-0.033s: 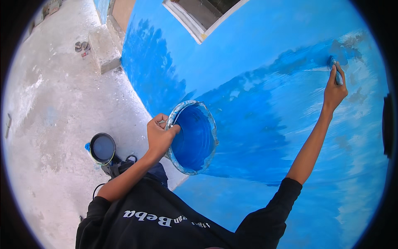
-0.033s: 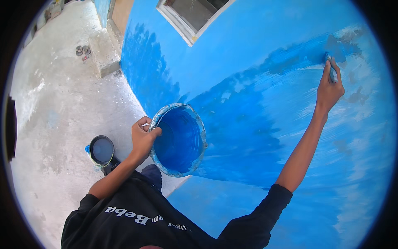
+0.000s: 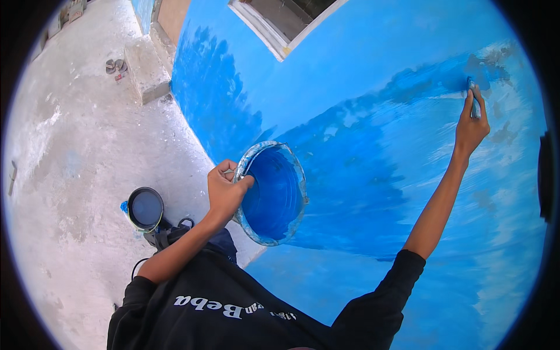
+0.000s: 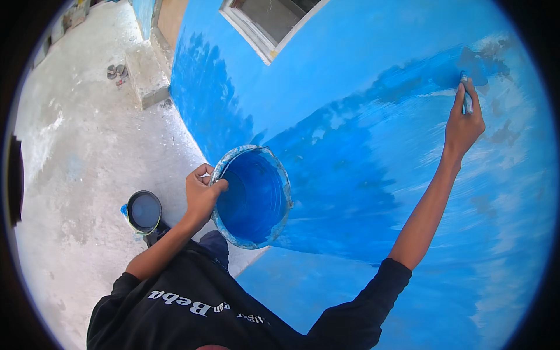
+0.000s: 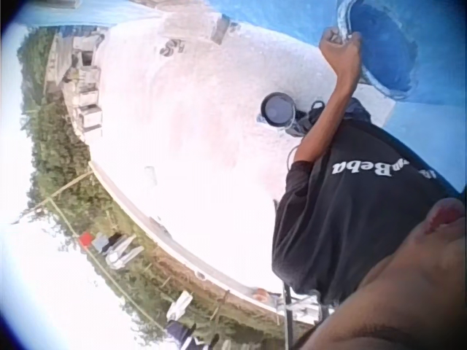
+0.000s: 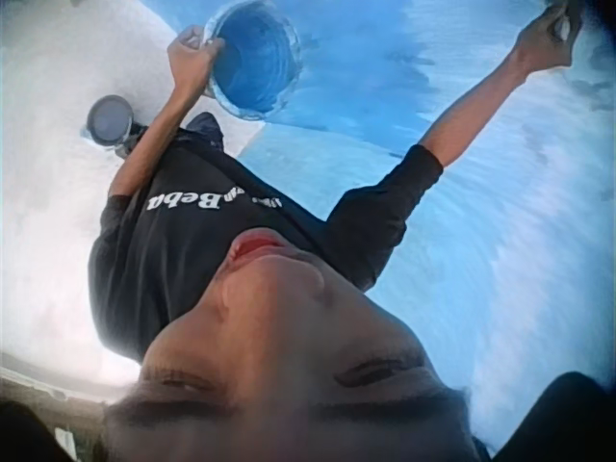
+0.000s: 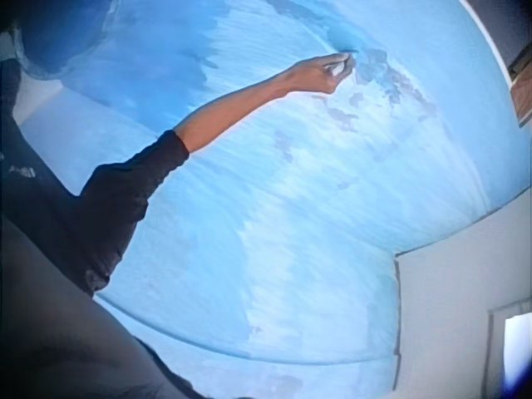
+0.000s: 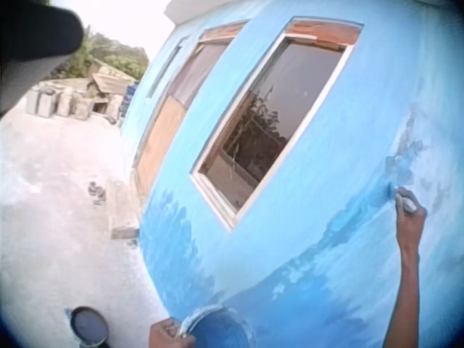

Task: The person applies blue paint to an exterior wall using a brush, dipping the brush into a bucket repeatedly to apply the paint in broad strokes.

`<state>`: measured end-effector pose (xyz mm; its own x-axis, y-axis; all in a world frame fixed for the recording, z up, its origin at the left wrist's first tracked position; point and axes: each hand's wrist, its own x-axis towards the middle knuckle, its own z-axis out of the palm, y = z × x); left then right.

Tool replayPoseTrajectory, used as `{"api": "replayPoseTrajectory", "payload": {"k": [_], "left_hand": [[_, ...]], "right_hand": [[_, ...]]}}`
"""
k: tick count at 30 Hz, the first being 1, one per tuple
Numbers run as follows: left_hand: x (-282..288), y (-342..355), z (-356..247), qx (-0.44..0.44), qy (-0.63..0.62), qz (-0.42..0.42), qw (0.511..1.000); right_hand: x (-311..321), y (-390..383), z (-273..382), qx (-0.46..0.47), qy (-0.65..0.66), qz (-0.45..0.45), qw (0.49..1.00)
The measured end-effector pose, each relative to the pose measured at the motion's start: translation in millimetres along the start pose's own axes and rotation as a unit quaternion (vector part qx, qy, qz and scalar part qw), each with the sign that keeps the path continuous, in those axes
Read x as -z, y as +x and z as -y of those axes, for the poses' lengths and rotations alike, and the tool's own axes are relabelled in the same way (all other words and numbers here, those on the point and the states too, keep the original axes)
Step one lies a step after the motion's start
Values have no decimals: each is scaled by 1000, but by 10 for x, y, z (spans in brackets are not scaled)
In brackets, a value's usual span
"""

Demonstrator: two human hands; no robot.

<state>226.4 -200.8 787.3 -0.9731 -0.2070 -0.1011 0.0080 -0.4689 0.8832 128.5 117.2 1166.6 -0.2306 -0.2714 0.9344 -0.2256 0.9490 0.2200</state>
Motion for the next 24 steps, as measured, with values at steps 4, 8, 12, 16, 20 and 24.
{"api": "replayPoseTrajectory", "payload": {"k": [4, 8, 12, 16, 20, 24], "left_hand": [[-29, 21, 36, 6, -18, -13, 1000], [-47, 45, 149, -6, 15, -34, 999], [92, 30, 238, -18, 30, -77, 996], [344, 34, 270, -27, 51, -145, 988], [516, -61, 348, -39, 86, -207, 974], [747, -97, 509, -69, 88, -256, 960]], "right_hand": [[-517, -682, -176, 116, -97, 74, 986], [-862, -1844, 345, 49, 57, 230, 970], [-938, -2689, 713, -330, 346, 318, 819], [-871, -3484, 1383, -537, 552, 162, 617], [-758, -3998, 2098, -649, 624, 150, 407], [-805, -4233, 2465, -620, 650, 298, 323]]}}
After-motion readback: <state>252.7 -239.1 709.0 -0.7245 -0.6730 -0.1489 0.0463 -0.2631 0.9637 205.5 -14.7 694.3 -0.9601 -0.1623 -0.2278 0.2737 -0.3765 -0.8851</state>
